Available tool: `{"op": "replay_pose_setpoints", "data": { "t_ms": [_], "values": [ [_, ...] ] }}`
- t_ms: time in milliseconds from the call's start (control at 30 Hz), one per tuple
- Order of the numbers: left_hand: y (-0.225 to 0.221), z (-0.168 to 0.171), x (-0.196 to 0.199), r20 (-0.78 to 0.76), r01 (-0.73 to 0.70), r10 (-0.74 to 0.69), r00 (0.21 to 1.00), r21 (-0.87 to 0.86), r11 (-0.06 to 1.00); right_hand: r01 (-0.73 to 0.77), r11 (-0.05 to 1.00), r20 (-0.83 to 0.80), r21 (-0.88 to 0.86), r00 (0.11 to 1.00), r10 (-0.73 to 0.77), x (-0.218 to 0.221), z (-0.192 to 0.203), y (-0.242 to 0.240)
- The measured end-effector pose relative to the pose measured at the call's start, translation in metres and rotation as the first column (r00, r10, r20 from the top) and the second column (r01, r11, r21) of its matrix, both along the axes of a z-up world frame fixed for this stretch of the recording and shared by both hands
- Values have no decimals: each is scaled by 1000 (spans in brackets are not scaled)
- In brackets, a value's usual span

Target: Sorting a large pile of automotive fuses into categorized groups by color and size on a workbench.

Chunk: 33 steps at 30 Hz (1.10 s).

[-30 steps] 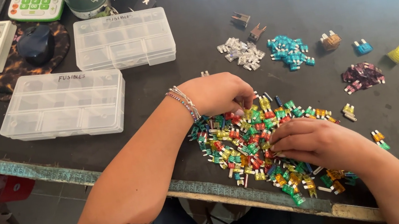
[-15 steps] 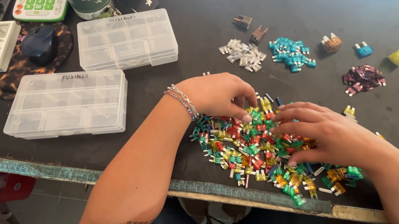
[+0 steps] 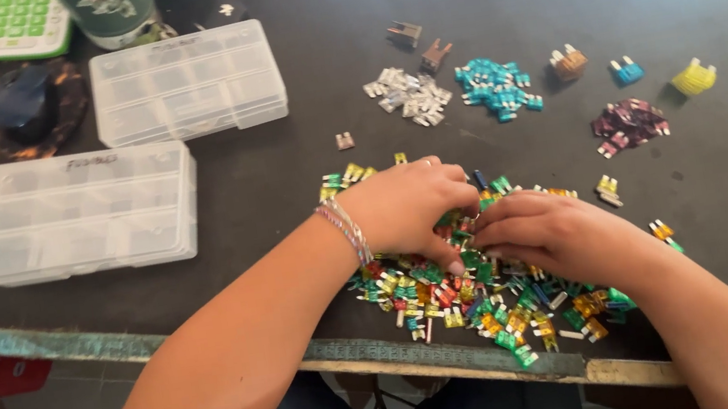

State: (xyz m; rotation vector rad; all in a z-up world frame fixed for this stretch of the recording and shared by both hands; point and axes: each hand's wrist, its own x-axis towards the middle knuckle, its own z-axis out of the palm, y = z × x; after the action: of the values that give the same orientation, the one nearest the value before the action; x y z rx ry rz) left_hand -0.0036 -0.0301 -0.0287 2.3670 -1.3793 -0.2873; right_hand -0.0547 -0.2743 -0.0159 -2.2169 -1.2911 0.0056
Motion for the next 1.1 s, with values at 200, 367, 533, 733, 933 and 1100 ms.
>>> {"op": "replay_pose_setpoints", "data": {
  "t_ms": [200,367,533,733,933,1100],
  "values": [
    [5,19,-3,-104,72,-72,992,2,997,96,995,-36,37,995,-94,2,7,-11],
    [6,21,2,-159,65,-59,986,37,997,162,986,-76,25,984,-160,1,27,-15],
    [7,34,-4,-213,26,-15,977,52,998,187,982,-89,5,979,-185,3,32,-20],
    [-1,30,-10,-103,97,-102,989,-51,994,54,996,-130,-75,990,-63,2,40,-16],
    [-3,18,-7,-63,103,-105,992,-41,994,8,980,-186,-200,982,-46,4,31,-19],
    [-3,18,-6,-130,106,-110,985,-41,994,27,969,-100,-247,994,-53,3,26,-15]
  ]
}}
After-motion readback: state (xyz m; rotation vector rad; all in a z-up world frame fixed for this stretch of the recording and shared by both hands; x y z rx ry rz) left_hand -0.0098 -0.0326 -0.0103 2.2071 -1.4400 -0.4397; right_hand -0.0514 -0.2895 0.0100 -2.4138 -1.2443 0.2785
